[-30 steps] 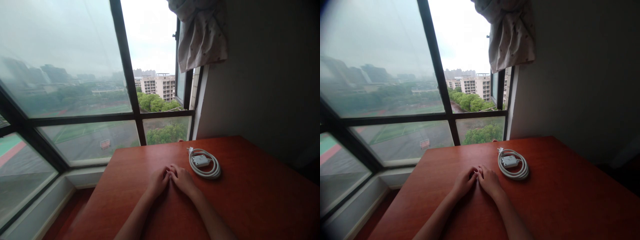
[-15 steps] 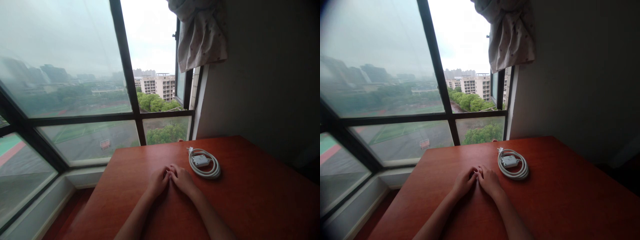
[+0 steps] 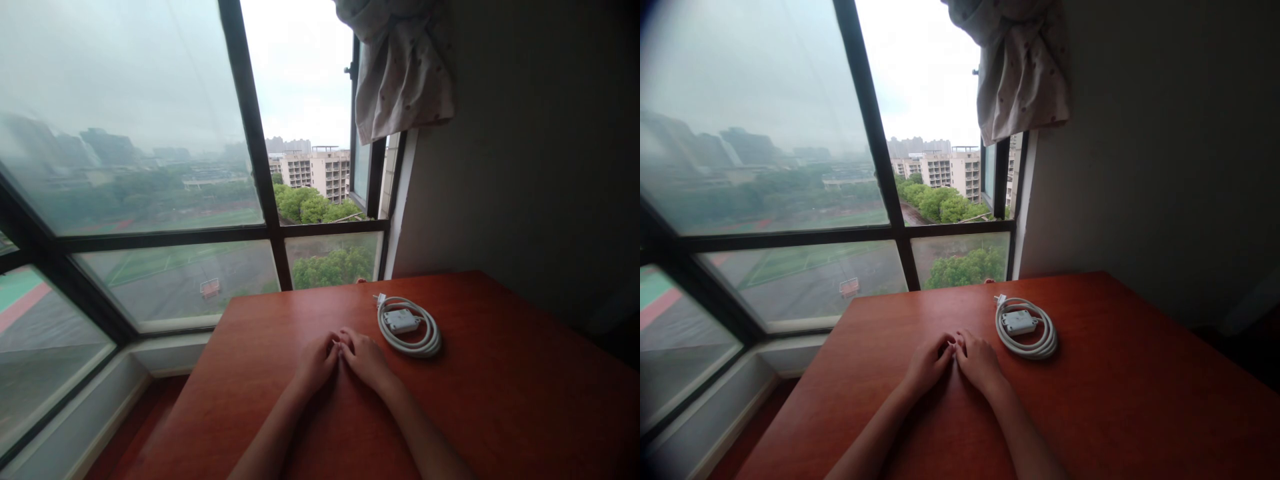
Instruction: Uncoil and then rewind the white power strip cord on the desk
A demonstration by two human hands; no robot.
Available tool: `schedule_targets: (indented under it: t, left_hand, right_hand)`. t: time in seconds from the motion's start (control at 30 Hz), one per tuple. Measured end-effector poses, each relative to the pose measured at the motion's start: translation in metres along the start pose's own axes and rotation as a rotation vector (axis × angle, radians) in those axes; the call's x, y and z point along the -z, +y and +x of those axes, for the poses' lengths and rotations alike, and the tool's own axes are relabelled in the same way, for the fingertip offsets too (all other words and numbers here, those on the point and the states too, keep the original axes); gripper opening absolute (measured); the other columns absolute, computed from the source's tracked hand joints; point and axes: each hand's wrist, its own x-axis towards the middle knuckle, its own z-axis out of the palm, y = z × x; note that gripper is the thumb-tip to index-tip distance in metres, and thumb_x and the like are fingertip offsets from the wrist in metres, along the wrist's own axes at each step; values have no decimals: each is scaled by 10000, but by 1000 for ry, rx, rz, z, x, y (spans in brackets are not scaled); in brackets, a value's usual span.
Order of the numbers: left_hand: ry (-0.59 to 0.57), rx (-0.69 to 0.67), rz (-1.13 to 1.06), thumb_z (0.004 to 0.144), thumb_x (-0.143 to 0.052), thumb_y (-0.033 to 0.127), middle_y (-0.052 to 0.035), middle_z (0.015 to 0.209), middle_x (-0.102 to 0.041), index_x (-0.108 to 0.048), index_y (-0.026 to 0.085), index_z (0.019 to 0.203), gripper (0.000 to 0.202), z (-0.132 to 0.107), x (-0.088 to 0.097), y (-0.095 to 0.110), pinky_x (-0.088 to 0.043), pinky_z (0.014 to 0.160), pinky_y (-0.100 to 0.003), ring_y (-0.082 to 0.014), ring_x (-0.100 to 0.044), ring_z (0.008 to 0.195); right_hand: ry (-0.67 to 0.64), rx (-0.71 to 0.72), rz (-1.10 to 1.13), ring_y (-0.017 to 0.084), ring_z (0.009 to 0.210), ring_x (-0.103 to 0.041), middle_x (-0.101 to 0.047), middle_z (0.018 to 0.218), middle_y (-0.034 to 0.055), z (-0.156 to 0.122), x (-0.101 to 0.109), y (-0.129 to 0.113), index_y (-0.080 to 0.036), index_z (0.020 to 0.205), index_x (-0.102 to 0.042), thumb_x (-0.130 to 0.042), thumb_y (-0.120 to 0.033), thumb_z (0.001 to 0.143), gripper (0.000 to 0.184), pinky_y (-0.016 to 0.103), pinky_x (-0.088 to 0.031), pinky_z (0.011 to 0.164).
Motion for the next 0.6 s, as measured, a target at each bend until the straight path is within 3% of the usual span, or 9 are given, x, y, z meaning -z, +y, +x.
schedule_targets:
  t: [0.6]
  left_hand:
    - [-10, 6, 11, 915, -450, 278, -27, 908, -713, -635, 217, 998, 212, 0, -1, -1, -437, 714, -265, -176, -640, 809]
  right_hand:
    - [12, 17, 15, 253, 1067, -635, -693, 1145, 94, 1, -2, 2, -212, 1263, -577, -480, -307, 900, 387, 317, -439, 884]
